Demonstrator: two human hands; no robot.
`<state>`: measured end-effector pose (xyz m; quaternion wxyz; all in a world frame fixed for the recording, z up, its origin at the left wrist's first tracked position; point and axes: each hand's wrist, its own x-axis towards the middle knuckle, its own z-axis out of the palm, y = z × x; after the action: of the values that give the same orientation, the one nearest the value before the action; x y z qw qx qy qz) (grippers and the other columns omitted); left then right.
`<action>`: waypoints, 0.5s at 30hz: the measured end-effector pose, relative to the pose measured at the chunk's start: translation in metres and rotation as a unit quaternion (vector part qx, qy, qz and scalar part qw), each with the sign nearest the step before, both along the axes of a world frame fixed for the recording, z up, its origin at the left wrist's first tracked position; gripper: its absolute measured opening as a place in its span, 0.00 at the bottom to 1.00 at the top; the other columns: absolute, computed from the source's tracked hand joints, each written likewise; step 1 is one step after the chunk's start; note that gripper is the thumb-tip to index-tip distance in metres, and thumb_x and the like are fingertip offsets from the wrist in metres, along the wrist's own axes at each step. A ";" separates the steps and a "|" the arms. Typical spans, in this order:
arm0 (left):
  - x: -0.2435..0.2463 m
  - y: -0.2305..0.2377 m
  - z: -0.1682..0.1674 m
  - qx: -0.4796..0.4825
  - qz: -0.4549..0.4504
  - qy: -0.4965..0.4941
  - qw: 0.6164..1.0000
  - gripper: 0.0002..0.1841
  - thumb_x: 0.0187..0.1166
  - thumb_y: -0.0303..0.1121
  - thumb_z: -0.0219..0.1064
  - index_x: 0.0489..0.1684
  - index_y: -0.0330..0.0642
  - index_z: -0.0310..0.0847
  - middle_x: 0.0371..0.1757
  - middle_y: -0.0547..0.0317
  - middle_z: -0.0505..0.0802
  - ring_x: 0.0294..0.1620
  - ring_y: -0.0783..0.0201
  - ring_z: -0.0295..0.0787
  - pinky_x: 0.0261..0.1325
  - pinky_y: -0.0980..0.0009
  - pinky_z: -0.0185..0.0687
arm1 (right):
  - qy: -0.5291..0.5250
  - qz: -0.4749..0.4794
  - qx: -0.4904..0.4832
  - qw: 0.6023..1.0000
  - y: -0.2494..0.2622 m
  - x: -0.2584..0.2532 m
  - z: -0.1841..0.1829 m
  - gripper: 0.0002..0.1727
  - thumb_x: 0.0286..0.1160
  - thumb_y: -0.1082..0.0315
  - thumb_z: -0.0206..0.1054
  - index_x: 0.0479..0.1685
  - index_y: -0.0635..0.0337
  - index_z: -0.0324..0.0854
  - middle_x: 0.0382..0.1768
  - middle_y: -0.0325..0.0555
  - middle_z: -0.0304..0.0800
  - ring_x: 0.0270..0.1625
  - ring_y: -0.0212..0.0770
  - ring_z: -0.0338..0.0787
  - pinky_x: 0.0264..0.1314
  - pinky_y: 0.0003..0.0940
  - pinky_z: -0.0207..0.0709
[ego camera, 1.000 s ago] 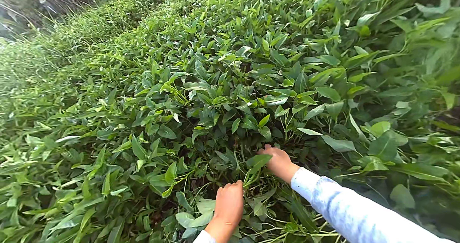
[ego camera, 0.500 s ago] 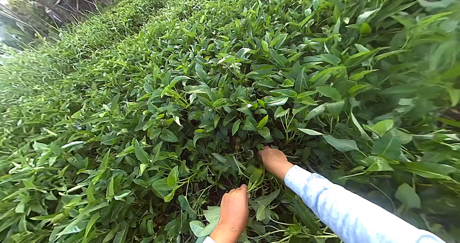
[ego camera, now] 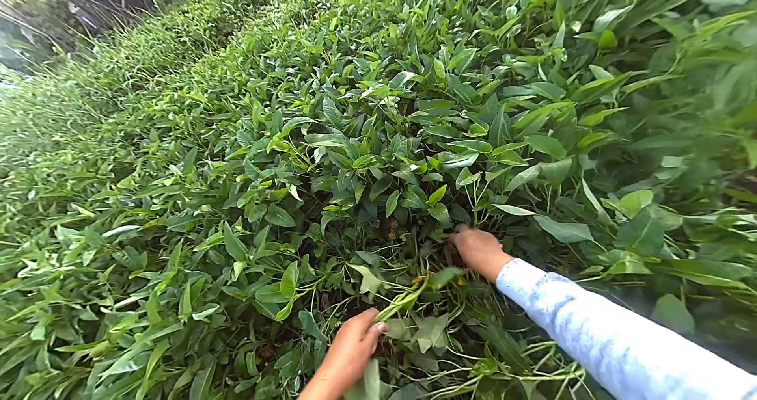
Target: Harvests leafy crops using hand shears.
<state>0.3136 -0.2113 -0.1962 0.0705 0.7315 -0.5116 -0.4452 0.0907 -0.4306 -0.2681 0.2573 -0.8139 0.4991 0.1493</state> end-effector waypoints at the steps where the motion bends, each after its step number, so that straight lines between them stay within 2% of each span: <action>1: 0.014 0.011 0.004 -0.026 0.025 0.064 0.997 0.16 0.90 0.39 0.52 0.54 0.40 0.84 0.28 0.61 0.84 0.28 0.64 0.82 0.40 0.63 0.82 | -0.011 -0.003 0.004 1.000 -0.003 -0.009 -0.002 0.23 0.74 0.79 0.64 0.68 0.55 0.86 0.72 0.63 0.80 0.63 0.67 0.88 0.59 0.67 0.84; 3: 0.039 0.031 0.014 -0.077 0.088 0.207 0.971 0.14 0.89 0.37 0.51 0.53 0.41 0.82 0.24 0.69 0.83 0.25 0.71 0.82 0.37 0.71 0.84 | -0.047 -0.003 0.026 0.999 -0.009 -0.025 -0.008 0.25 0.76 0.75 0.64 0.73 0.50 0.82 0.70 0.60 0.81 0.63 0.63 0.89 0.62 0.63 0.83; 5: 0.060 0.047 0.021 -0.126 0.160 0.318 0.926 0.16 0.90 0.39 0.50 0.58 0.42 0.83 0.23 0.69 0.86 0.26 0.71 0.86 0.42 0.70 0.88 | -0.106 -0.013 0.058 0.993 -0.010 -0.038 -0.014 0.23 0.80 0.74 0.62 0.74 0.53 0.79 0.67 0.60 0.84 0.66 0.60 0.87 0.68 0.61 0.80; 7: 0.070 0.052 0.027 -0.183 0.212 0.339 0.898 0.21 0.92 0.42 0.44 0.63 0.43 0.83 0.19 0.70 0.86 0.24 0.71 0.86 0.41 0.70 0.89 | -0.143 -0.023 0.093 0.985 -0.009 -0.047 -0.015 0.22 0.82 0.74 0.60 0.75 0.59 0.78 0.63 0.63 0.86 0.67 0.61 0.87 0.70 0.61 0.78; 9: 0.063 0.043 0.030 -0.248 0.258 0.298 0.885 0.20 0.92 0.36 0.41 0.60 0.40 0.82 0.17 0.69 0.85 0.20 0.72 0.85 0.35 0.74 0.89 | -0.132 -0.016 0.116 0.984 -0.008 -0.053 -0.013 0.22 0.83 0.74 0.59 0.76 0.61 0.77 0.63 0.63 0.87 0.66 0.61 0.87 0.70 0.60 0.78; 11: 0.046 0.025 0.029 -0.296 0.280 0.226 0.885 0.15 0.90 0.31 0.47 0.55 0.37 0.80 0.21 0.67 0.86 0.22 0.72 0.85 0.33 0.76 0.87 | -0.104 -0.006 0.132 0.986 -0.005 -0.057 -0.011 0.22 0.84 0.74 0.59 0.76 0.59 0.77 0.62 0.62 0.87 0.65 0.60 0.88 0.68 0.59 0.79; 13: 0.030 0.002 0.024 -0.327 0.261 0.129 0.899 0.11 0.88 0.33 0.54 0.52 0.36 0.80 0.26 0.63 0.88 0.26 0.68 0.86 0.35 0.72 0.85 | -0.089 -0.006 0.138 0.986 -0.003 -0.057 -0.006 0.22 0.84 0.73 0.58 0.77 0.57 0.77 0.62 0.61 0.88 0.66 0.59 0.87 0.69 0.59 0.78; 15: 0.015 -0.026 0.017 -0.316 0.222 0.004 0.922 0.13 0.86 0.37 0.59 0.54 0.38 0.83 0.34 0.60 0.91 0.32 0.64 0.89 0.39 0.66 0.87 | -0.090 -0.006 0.136 0.987 -0.003 -0.055 -0.002 0.22 0.85 0.73 0.57 0.76 0.58 0.77 0.63 0.61 0.87 0.66 0.59 0.87 0.70 0.58 0.77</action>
<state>0.3284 -0.2376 -0.1793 0.3970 0.7642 -0.4502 -0.2360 0.0360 -0.4334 -0.2703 0.4101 -0.7787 0.4536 0.1401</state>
